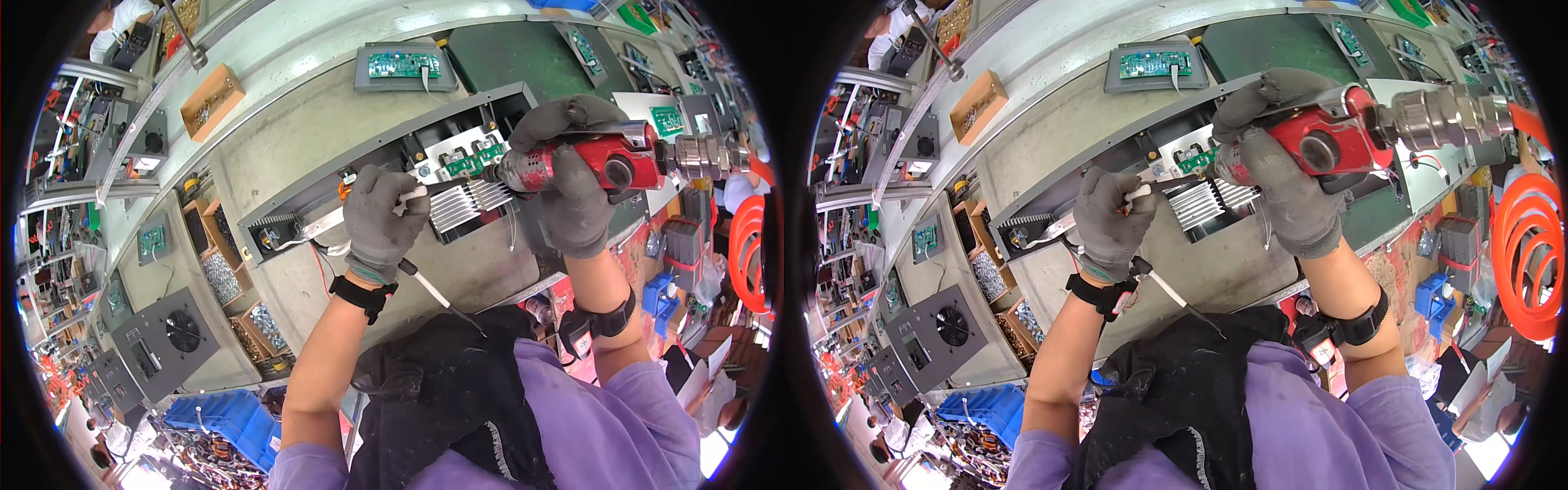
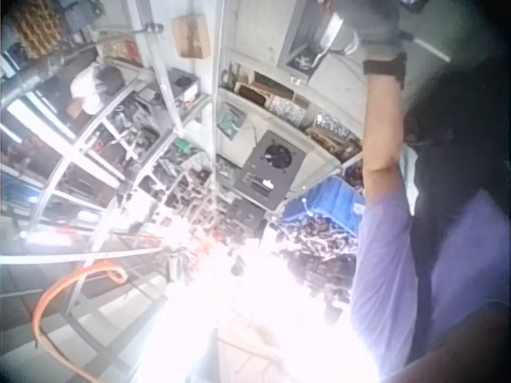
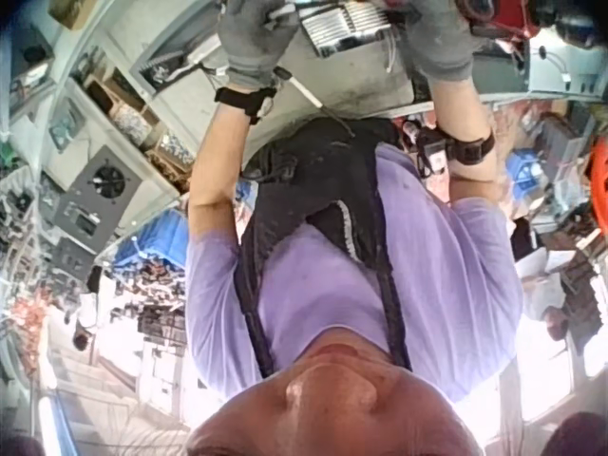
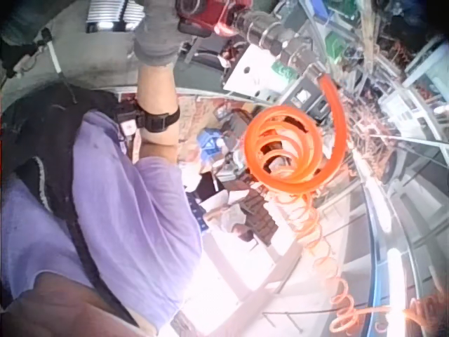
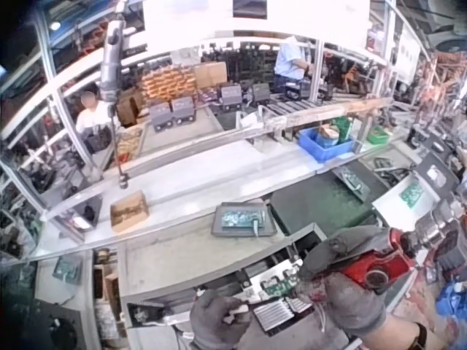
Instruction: Assemble electronic components by screwdriving boards into a chassis and organizing wired inductors.
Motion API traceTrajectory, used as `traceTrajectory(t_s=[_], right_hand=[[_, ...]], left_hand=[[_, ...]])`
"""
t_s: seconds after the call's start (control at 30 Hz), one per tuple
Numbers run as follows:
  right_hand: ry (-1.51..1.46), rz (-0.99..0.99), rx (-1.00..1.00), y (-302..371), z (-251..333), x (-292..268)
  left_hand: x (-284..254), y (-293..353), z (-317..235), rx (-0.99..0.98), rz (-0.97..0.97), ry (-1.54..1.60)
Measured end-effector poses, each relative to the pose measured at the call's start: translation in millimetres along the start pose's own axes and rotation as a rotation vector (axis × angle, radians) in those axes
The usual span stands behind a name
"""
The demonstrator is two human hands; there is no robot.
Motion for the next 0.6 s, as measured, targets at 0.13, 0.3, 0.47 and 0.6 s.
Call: traceTrajectory(t_s=[0.13,0.3,0.47,0.6], right_hand=[[-0.057,0.143,-0.121,-1,3,6],[0.061,0.006,-0.051,-3,2,16],[0.143,-0.015,-0.143,-3,6,22],[0.069,0.063,-0.106,-2,3,25]], left_hand=[[-9,2,2,0.027,-0.086,0.006],[-7,0,4,-0.046,-0.004,0.013],[-12,-22,-28,0.122,0.320,-0.192],[-3,-30,-23,0.119,0.451,-0.332]])
Point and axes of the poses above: each hand's wrist, its own y-axis away from the middle knuckle, its own x-axis out of the palm, z = x × y, the point moved 6 cm from there along -y, towards the middle knuckle, and after that the axes turned 1 degree about x, right-handed, at the moved point
